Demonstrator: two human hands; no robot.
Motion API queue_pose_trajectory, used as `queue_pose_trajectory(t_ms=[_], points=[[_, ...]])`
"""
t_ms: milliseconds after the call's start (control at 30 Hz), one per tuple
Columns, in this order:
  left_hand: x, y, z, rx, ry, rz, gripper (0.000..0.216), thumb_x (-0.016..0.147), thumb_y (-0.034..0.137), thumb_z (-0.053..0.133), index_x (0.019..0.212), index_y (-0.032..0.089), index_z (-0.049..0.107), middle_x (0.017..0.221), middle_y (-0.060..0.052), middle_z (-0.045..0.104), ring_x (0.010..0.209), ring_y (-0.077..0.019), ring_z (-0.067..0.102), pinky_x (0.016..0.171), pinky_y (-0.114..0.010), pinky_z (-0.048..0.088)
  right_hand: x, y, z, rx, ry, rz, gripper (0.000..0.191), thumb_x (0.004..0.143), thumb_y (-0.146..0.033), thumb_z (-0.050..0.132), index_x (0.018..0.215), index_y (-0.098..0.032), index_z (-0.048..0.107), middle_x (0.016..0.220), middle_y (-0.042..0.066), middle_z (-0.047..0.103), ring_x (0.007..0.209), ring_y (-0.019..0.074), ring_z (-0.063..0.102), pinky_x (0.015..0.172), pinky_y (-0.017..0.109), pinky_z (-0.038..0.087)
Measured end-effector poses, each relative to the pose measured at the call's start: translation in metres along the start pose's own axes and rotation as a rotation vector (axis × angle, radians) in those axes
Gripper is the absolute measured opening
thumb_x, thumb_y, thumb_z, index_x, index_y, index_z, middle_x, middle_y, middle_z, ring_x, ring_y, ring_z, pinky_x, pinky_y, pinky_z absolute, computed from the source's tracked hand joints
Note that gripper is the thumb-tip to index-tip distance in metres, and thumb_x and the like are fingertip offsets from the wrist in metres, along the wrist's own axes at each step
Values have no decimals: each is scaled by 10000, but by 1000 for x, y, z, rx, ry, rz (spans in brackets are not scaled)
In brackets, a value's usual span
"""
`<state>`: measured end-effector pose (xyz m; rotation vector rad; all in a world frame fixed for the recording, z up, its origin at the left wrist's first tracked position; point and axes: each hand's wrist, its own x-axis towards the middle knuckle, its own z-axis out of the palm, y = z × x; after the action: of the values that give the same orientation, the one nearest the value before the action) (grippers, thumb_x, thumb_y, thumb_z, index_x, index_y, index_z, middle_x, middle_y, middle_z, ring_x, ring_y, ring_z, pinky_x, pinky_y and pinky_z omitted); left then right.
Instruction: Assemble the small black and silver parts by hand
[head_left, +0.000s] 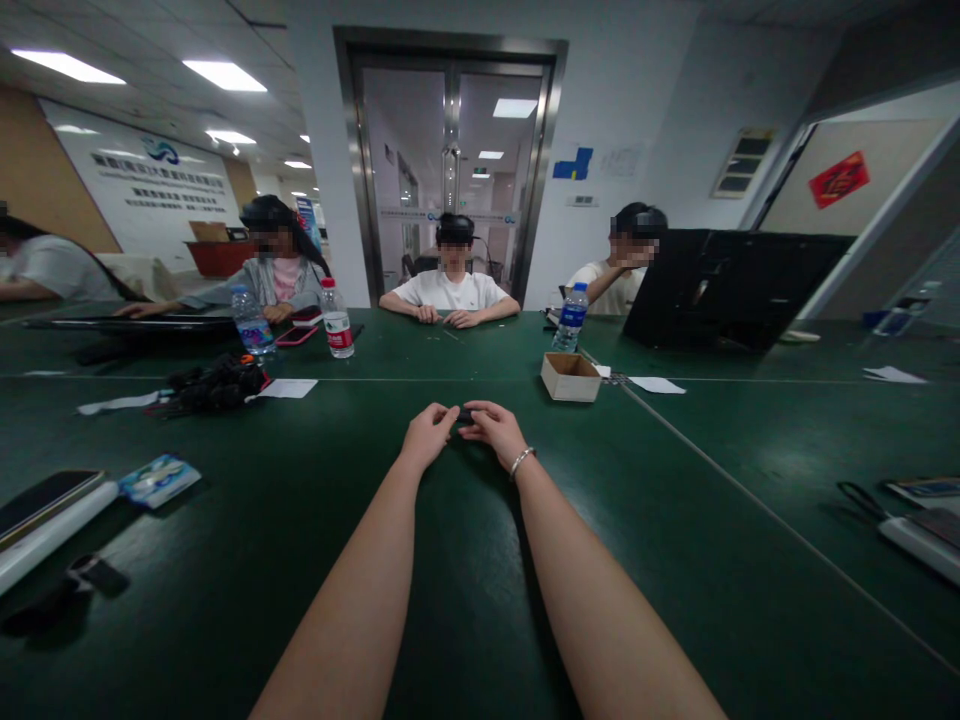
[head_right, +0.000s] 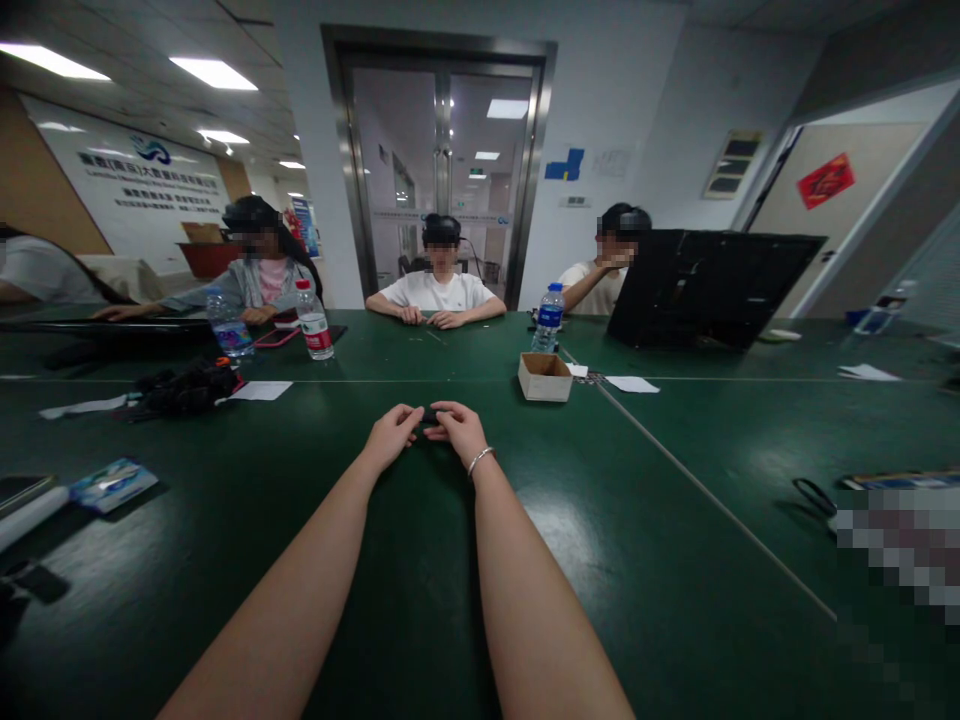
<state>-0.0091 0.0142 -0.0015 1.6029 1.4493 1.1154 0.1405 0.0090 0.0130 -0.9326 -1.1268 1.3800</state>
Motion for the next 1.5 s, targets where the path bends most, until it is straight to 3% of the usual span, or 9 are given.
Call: queue_pose_trajectory(t_ms=[367, 500, 600, 733, 967, 1100, 1233, 1367, 1500], points=[[9, -3, 1, -46, -63, -110, 524, 761, 618, 412, 761, 137, 621, 743, -70, 638, 607, -138, 575, 555, -244, 448, 0, 0, 0, -23, 11, 8, 165, 798, -65, 482, 887, -140, 598, 625, 3, 625, 544, 125, 667, 552, 216, 564], [7, -1, 0, -88, -41, -95, 431, 757, 564, 469, 857, 168, 607, 799, -49, 638, 621, -132, 582, 534, -228, 447, 1, 1, 0, -13, 18, 7, 164, 796, -59, 480, 887, -141, 589, 648, 3, 625, 544, 123, 667, 553, 218, 564], [6, 1, 1, -71, -32, -128, 455, 787, 564, 412, 770, 152, 605, 735, -54, 631, 581, -126, 567, 535, -233, 448, 1, 2, 0, -4, 19, 3, 162, 798, -59, 478, 880, -144, 587, 647, -1, 622, 544, 121, 667, 549, 213, 563], [7, 1, 1, -108, -37, -97, 378, 761, 522, 492, 859, 173, 598, 820, -50, 639, 628, -126, 581, 531, -220, 446, 2, 3, -1, -3, 20, -4, 162, 799, -62, 486, 889, -147, 591, 668, 2, 626, 545, 115, 667, 550, 208, 562], [6, 0, 1, -122, -32, -81, 364, 766, 511, 486, 856, 175, 593, 824, -50, 635, 642, -130, 579, 527, -214, 442, 3, 4, -2, -10, 13, -9, 141, 794, -81, 522, 896, -149, 592, 671, 0, 623, 544, 110, 665, 549, 201, 563], [6, 2, 1, -102, -46, -124, 451, 791, 554, 409, 734, 147, 594, 735, -65, 624, 622, -132, 568, 541, -218, 442, 2, 4, -2, -13, 9, -7, 140, 798, -87, 516, 902, -147, 590, 656, -2, 624, 549, 112, 667, 552, 202, 564], [5, 2, 0, -90, -65, -93, 406, 753, 548, 483, 839, 169, 602, 795, -48, 627, 651, -136, 578, 544, -220, 443, 2, 3, -2, -13, 10, -10, 137, 794, -93, 526, 900, -150, 592, 668, 3, 629, 556, 116, 670, 561, 207, 568], [4, 2, -1, -66, -63, -99, 496, 780, 599, 386, 764, 155, 608, 752, -60, 622, 620, -139, 569, 561, -246, 453, 2, 3, -2, -14, 14, -8, 128, 795, -98, 533, 894, -150, 594, 650, -1, 621, 550, 115, 668, 554, 203, 567], [5, 1, 0, -81, -61, -87, 433, 757, 575, 457, 813, 170, 600, 767, -46, 621, 634, -136, 576, 558, -235, 455, 2, 2, -1, -8, 11, -4, 132, 796, -85, 528, 893, -149, 592, 655, -1, 618, 552, 114, 667, 551, 204, 567]])
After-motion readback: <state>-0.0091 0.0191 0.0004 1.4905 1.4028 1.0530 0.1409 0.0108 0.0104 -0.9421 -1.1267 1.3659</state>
